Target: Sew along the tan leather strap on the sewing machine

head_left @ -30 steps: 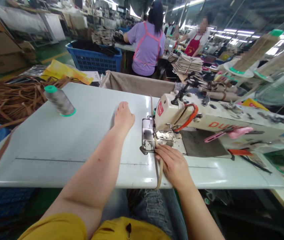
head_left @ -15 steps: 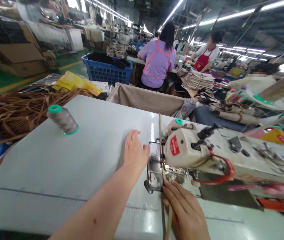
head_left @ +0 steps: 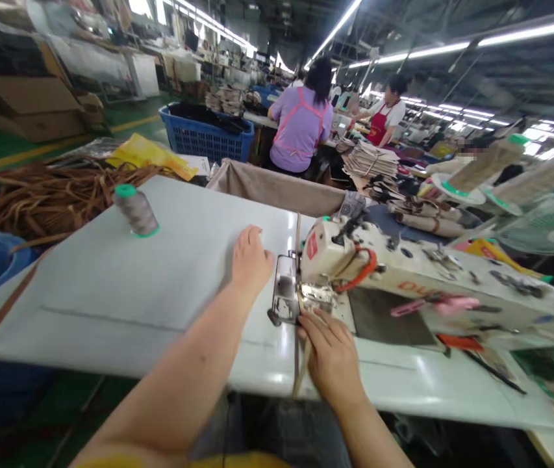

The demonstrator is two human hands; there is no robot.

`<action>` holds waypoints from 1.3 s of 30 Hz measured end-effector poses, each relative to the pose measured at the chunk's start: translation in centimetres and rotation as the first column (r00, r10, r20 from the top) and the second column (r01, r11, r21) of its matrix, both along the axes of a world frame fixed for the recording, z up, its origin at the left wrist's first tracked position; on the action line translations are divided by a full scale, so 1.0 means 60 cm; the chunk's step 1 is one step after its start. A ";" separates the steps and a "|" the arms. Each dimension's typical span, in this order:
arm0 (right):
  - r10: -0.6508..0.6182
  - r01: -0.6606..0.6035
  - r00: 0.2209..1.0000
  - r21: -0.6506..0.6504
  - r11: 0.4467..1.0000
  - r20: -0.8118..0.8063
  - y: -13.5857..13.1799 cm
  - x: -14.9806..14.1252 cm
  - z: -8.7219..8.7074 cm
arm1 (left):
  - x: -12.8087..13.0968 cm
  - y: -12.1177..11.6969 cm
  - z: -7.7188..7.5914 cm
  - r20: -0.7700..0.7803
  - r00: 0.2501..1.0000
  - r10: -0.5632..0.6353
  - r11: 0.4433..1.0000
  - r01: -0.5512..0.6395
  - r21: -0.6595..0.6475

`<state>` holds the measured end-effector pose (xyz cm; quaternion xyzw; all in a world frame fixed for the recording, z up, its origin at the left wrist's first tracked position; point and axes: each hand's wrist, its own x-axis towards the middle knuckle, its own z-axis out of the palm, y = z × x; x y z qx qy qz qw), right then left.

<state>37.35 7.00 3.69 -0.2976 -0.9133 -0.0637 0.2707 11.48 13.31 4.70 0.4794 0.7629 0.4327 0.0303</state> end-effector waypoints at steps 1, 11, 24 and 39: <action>0.005 -0.005 1.000 -0.009 1.000 -0.001 0.000 0.000 -0.001 | -0.009 -0.001 -0.001 -0.003 1.000 0.021 0.999 -0.021 -0.033; 0.034 -0.034 0.999 -0.002 0.999 -0.016 0.000 -0.005 -0.013 | -0.040 -0.011 -0.008 0.026 0.986 0.162 0.983 -0.159 -0.093; 0.026 -0.028 0.999 -0.047 0.998 -0.046 0.005 -0.013 -0.013 | -0.066 -0.008 -0.020 0.033 0.979 0.202 0.979 -0.201 -0.021; 0.037 -0.042 0.996 -0.070 0.997 -0.077 0.007 -0.015 -0.017 | -0.075 0.008 -0.029 0.050 0.978 0.204 0.979 -0.205 0.014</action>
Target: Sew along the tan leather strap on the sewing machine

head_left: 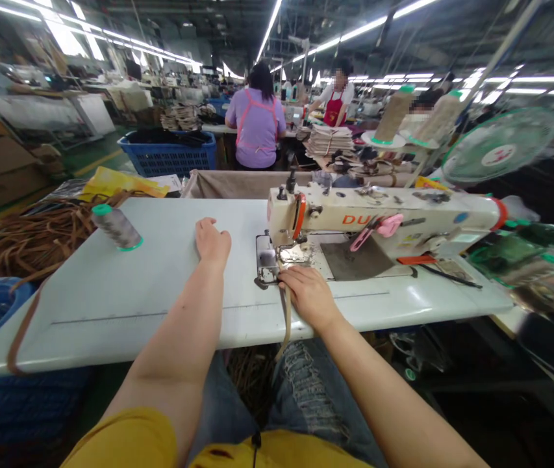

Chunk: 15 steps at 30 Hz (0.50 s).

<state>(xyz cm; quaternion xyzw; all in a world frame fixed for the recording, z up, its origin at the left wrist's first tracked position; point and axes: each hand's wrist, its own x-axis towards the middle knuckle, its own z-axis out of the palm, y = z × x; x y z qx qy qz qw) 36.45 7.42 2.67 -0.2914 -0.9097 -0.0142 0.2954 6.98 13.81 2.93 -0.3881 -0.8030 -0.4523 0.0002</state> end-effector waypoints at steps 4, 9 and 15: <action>0.012 -0.012 1.000 -0.002 1.000 0.001 0.004 -0.001 -0.003 | -0.002 0.015 -0.003 -0.041 0.997 -0.062 0.998 0.061 -0.003; 0.012 -0.012 1.000 -0.019 1.000 0.007 0.005 -0.002 -0.003 | -0.014 0.034 -0.019 -0.047 0.998 -0.052 0.999 0.052 0.009; 0.015 -0.014 1.000 -0.049 0.999 0.013 0.000 -0.003 0.002 | -0.021 0.033 -0.021 -0.027 0.998 -0.061 0.998 0.061 -0.002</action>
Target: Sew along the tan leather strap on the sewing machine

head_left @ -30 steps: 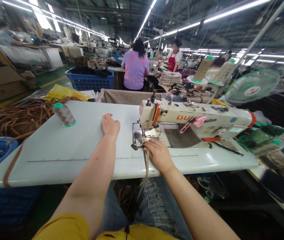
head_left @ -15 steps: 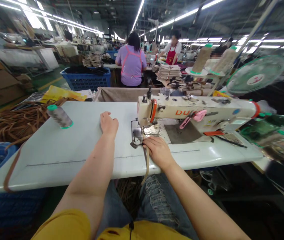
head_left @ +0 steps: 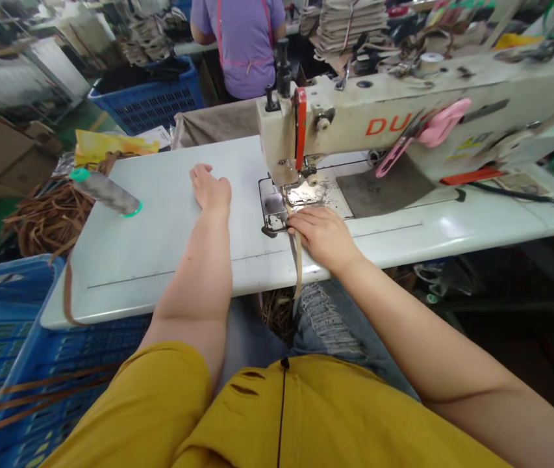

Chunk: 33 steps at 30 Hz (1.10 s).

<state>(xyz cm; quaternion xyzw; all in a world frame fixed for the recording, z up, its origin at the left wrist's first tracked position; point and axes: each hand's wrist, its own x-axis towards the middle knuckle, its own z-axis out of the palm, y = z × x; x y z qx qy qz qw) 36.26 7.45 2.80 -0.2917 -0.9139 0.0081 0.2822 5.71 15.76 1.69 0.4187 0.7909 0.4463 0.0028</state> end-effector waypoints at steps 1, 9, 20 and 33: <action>-0.001 0.001 1.000 -0.007 1.000 -0.001 0.000 0.000 0.000 | 0.000 -0.001 0.000 0.003 1.000 -0.002 1.000 0.002 -0.003; -0.011 0.011 1.000 0.000 1.000 0.011 0.001 0.000 -0.002 | 0.000 -0.001 0.003 -0.017 1.000 0.011 1.000 -0.011 -0.021; -0.017 0.017 1.000 -0.023 1.000 -0.001 0.001 -0.001 -0.002 | 0.003 -0.001 0.000 -0.005 1.000 0.011 1.000 -0.011 -0.004; -0.023 0.024 1.000 -0.023 0.999 0.021 -0.001 0.000 0.001 | 0.005 -0.003 0.002 0.004 1.000 0.004 1.000 -0.004 -0.003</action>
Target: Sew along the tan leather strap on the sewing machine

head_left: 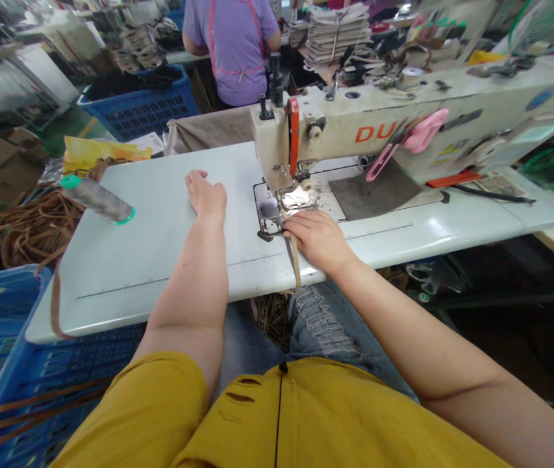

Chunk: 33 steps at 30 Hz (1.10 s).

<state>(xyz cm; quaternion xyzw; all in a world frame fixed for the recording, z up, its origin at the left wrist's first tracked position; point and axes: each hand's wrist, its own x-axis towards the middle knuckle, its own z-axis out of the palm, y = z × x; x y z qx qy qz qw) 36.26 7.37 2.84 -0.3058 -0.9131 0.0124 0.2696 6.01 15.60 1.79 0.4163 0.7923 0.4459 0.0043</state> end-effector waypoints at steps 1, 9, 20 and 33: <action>-0.001 0.001 1.000 0.011 1.000 0.005 0.000 0.000 0.000 | 0.000 0.000 0.001 -0.002 1.000 -0.001 1.000 0.001 -0.005; -0.002 0.002 1.000 0.007 1.000 -0.004 0.000 0.001 -0.001 | 0.001 0.000 -0.001 0.009 1.000 -0.005 1.000 0.005 0.012; 0.004 -0.003 1.000 0.017 1.000 -0.019 -0.001 0.001 0.000 | 0.004 -0.002 0.003 0.007 1.000 0.000 1.000 0.000 0.002; 0.013 -0.012 0.999 0.042 0.999 -0.030 -0.001 0.003 0.000 | 0.010 -0.014 0.013 0.009 1.000 0.010 1.000 -0.010 -0.015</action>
